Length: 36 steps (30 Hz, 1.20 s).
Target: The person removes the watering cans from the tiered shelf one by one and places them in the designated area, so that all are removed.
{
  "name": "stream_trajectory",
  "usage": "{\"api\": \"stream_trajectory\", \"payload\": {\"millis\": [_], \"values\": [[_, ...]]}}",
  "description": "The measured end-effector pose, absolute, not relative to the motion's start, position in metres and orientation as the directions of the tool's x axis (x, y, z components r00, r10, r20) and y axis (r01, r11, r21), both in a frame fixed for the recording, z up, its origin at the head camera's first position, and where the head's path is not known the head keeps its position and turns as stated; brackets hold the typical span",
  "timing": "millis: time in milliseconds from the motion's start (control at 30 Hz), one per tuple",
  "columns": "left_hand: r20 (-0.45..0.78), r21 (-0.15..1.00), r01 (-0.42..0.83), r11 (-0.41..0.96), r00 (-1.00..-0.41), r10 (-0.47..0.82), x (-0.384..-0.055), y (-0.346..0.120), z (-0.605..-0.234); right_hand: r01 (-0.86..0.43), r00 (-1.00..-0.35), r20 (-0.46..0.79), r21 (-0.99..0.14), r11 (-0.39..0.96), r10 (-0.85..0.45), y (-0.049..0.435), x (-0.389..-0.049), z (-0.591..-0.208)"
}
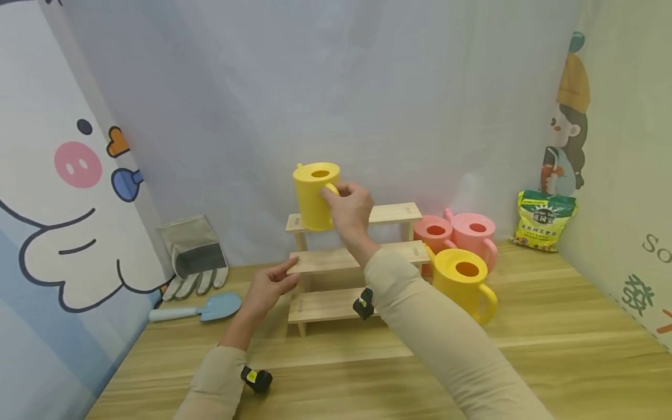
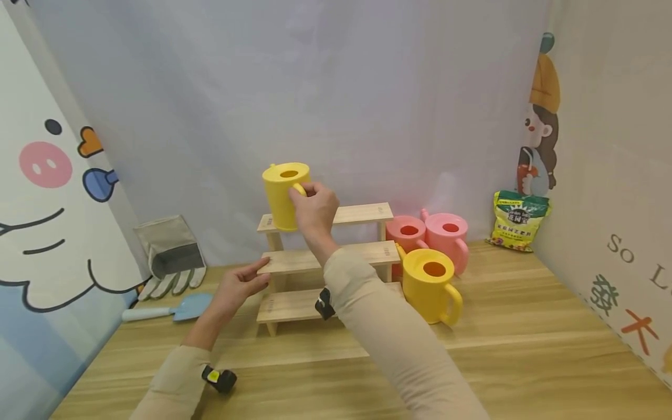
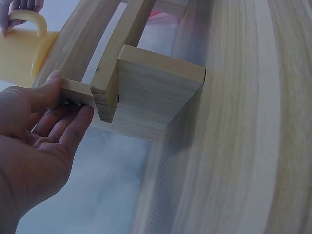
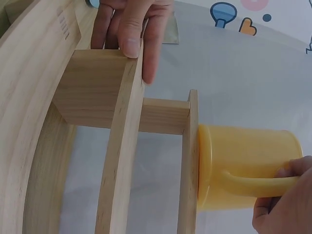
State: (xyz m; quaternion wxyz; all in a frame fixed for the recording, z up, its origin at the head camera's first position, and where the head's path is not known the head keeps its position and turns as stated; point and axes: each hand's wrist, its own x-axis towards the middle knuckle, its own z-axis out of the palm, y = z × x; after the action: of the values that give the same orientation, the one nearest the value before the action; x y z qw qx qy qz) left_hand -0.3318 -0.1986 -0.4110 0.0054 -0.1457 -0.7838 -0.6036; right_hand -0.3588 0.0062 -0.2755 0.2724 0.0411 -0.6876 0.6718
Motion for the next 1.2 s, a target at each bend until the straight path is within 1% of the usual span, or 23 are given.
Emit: {"api": "stream_trajectory", "payload": {"millis": [200, 400, 700, 967, 1200], "values": [[0.195, 0.942, 0.247, 0.225, -0.953, 0.23, -0.332, -0.199, -0.411, -0.384, -0.868, 0.39, -0.92, 0.082, 0.307, 0.009, -0.36, -0.273], [0.197, 0.939, 0.252, 0.236, -0.953, 0.23, -0.331, -0.199, -0.41, -0.391, -0.868, 0.393, -0.918, 0.069, 0.304, 0.01, -0.362, -0.277], [0.187, 0.942, 0.238, 0.238, -0.958, 0.219, -0.332, -0.199, -0.41, -0.416, -0.868, 0.386, -0.909, -0.032, 0.312, 0.008, -0.365, -0.283], [0.194, 0.943, 0.244, 0.226, -0.956, 0.22, -0.333, -0.198, -0.41, -0.393, -0.875, 0.361, -0.919, -0.038, 0.323, 0.007, -0.365, -0.282], [0.181, 0.943, 0.233, 0.236, -0.958, 0.221, -0.331, -0.198, -0.409, -0.38, -0.886, 0.348, -0.924, -0.049, 0.306, 0.01, -0.363, -0.281]]}}
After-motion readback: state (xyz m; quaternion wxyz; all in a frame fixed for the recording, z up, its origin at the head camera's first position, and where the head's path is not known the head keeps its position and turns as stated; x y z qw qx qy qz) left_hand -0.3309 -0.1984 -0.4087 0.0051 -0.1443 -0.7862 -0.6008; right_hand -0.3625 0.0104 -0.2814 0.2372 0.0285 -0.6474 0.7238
